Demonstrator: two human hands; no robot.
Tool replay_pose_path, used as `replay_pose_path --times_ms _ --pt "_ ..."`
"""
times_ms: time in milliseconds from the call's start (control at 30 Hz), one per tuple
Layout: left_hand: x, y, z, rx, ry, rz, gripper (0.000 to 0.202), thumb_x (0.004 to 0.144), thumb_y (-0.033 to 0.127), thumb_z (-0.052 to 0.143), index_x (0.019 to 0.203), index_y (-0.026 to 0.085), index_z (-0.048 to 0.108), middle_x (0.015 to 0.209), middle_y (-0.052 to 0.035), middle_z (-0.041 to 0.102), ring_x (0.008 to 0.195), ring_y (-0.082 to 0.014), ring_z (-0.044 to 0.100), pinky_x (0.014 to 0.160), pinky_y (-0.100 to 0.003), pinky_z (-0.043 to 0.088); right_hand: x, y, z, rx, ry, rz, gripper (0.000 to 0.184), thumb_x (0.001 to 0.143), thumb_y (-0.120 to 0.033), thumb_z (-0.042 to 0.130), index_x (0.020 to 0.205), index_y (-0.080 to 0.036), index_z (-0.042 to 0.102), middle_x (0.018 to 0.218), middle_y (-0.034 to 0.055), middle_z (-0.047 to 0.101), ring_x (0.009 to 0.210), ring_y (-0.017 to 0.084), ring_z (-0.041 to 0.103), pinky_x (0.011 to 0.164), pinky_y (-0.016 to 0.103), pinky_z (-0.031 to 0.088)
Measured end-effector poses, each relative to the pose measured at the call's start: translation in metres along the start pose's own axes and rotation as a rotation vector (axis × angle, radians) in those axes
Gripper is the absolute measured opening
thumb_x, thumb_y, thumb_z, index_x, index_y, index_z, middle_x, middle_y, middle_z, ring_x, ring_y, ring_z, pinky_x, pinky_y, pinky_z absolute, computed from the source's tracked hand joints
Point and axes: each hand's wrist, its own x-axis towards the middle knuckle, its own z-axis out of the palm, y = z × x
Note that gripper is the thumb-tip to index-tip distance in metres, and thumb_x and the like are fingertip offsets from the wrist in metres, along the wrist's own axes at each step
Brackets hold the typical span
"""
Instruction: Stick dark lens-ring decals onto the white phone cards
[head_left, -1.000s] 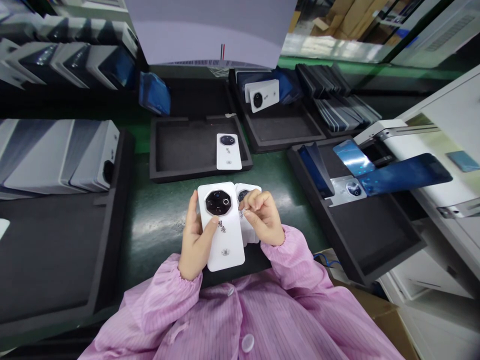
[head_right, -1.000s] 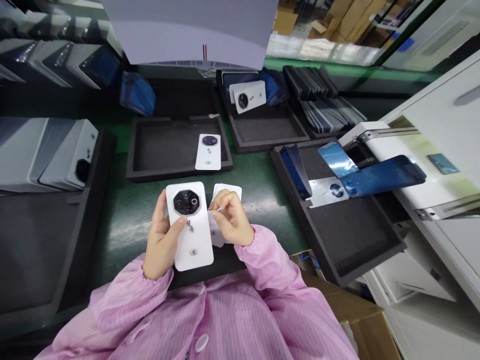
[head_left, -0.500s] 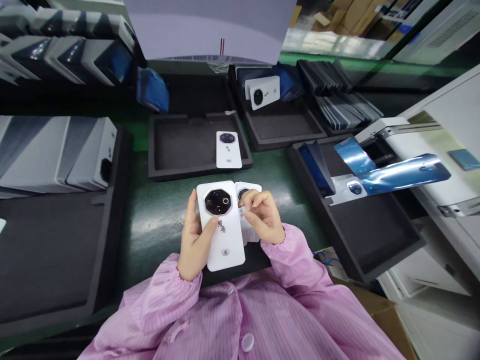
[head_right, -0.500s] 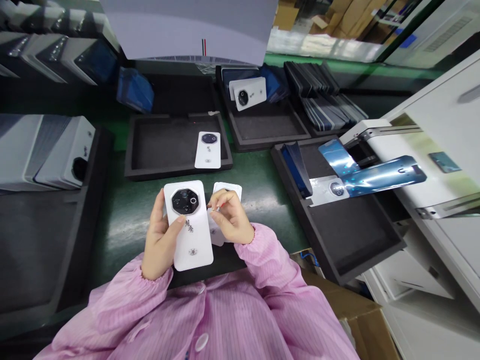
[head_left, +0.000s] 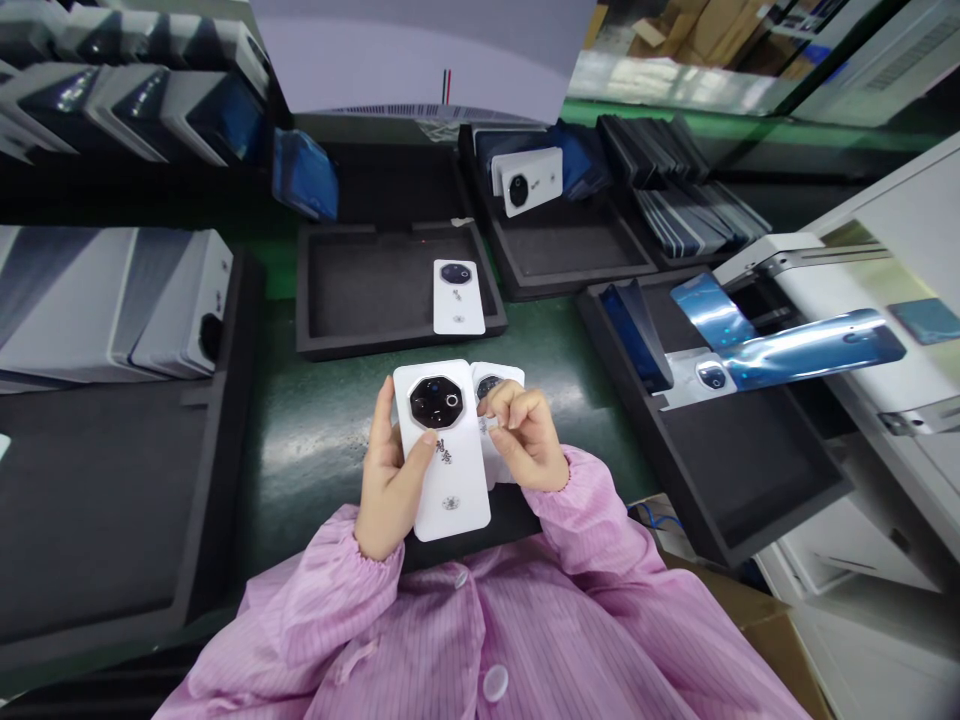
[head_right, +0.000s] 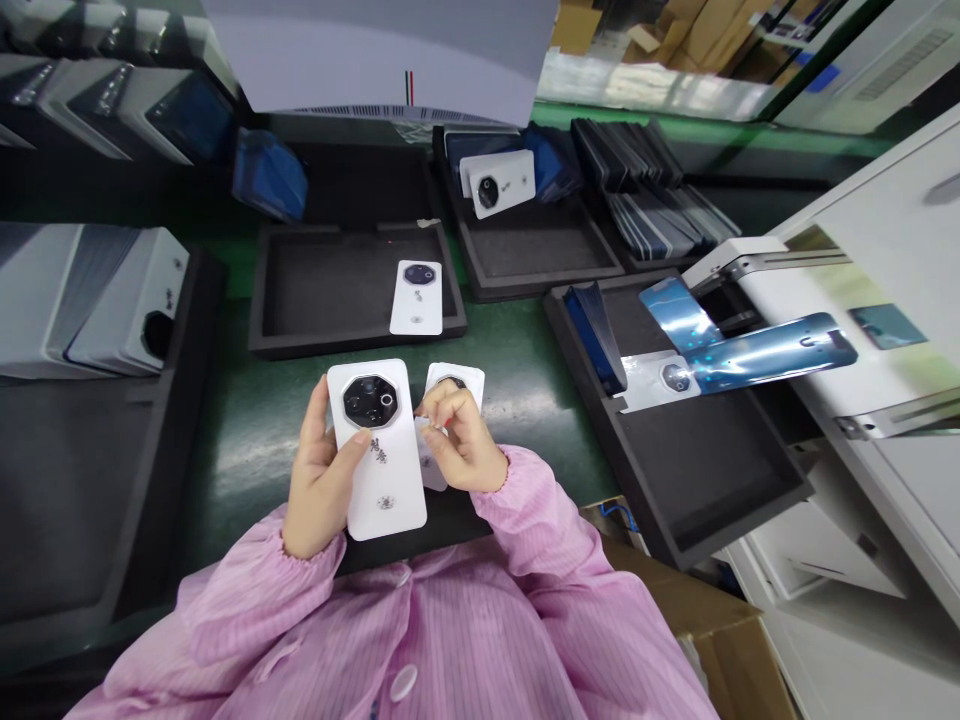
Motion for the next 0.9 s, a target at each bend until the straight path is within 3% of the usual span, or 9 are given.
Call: replay_pose_path --times_ms 300,633,767,900 --pt "0.000 0.001 0.001 0.019 0.015 -0.009 0.077 0.084 0.032 0.066 0.148 0.037 0.024 0.126 -0.0058 0.063 0.099 -0.0212 0.067 0.079 -0.033 0.058 -0.002 0.000 0.000 -0.041 -0.040 -0.054 0.022 0.085 -0.007 0.046 0.089 -0.025 0.035 0.081 -0.0008 0.037 0.078 0.018 0.043 0.076 0.042 0.046" --pt "-0.001 0.004 0.002 0.000 0.009 -0.019 0.076 0.084 0.033 0.066 0.148 0.038 0.024 0.125 -0.0055 0.063 0.100 -0.0215 0.066 0.079 -0.032 0.058 -0.001 0.003 -0.003 -0.015 0.025 -0.003 0.021 0.084 -0.018 0.058 0.092 -0.027 0.042 0.081 -0.0004 0.044 0.082 0.019 0.051 0.076 0.040 0.047" --pt "-0.001 0.003 0.001 -0.010 0.009 -0.020 0.076 0.084 0.033 0.066 0.148 0.038 0.025 0.123 -0.0051 0.064 0.095 -0.0204 0.068 0.074 -0.031 0.060 -0.001 0.001 -0.007 -0.052 0.124 0.034 0.019 0.083 -0.029 0.063 0.098 -0.026 0.051 0.086 0.0027 0.053 0.086 0.021 0.056 0.077 0.041 0.049" --pt "-0.001 0.002 0.001 0.016 0.014 -0.027 0.076 0.084 0.033 0.065 0.148 0.038 0.023 0.122 -0.0065 0.064 0.091 -0.0214 0.069 0.071 -0.033 0.061 0.001 -0.001 -0.011 -0.185 0.246 0.038 0.009 0.086 -0.018 0.060 0.090 -0.025 0.066 0.086 0.0037 0.064 0.084 0.020 0.061 0.077 0.041 0.051"
